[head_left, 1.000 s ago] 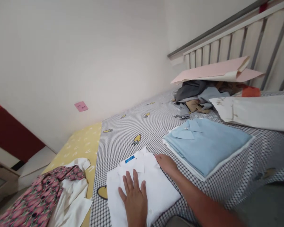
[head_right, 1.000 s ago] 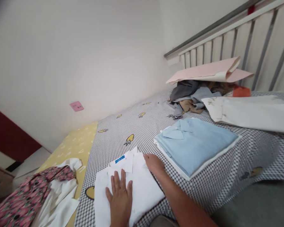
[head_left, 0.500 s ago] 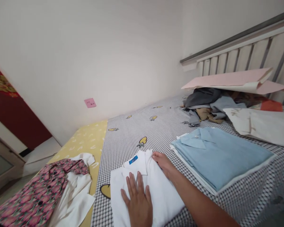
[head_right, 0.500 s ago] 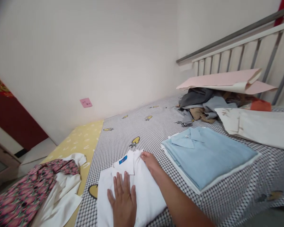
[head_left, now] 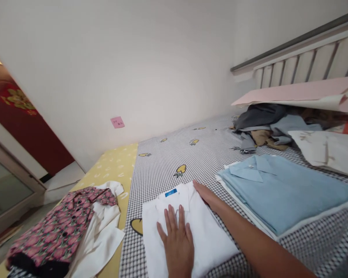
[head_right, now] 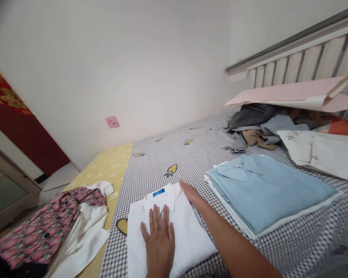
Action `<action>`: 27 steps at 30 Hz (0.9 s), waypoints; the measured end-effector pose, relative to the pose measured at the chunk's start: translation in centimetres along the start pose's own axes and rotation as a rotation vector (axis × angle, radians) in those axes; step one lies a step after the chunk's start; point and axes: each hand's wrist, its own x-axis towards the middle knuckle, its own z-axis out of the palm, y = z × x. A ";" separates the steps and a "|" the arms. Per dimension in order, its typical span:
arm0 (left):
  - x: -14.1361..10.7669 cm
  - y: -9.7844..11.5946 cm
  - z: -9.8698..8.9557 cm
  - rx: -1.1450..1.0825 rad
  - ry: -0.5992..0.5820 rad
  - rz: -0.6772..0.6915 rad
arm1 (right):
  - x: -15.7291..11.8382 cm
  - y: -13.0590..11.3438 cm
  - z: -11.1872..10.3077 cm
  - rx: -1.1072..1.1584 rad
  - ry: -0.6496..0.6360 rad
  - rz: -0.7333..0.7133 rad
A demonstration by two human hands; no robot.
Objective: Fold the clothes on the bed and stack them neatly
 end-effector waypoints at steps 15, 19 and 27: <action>1.3 -0.3 0.6 -0.073 -0.304 0.018 | -0.2 -0.7 0.4 0.154 0.090 0.062; 1.8 -0.2 0.2 -0.038 -0.340 0.017 | -3.8 1.0 -2.7 0.352 0.081 0.065; 2.4 0.3 -0.9 -0.008 -0.378 0.017 | -13.9 4.7 -6.0 0.399 0.040 0.065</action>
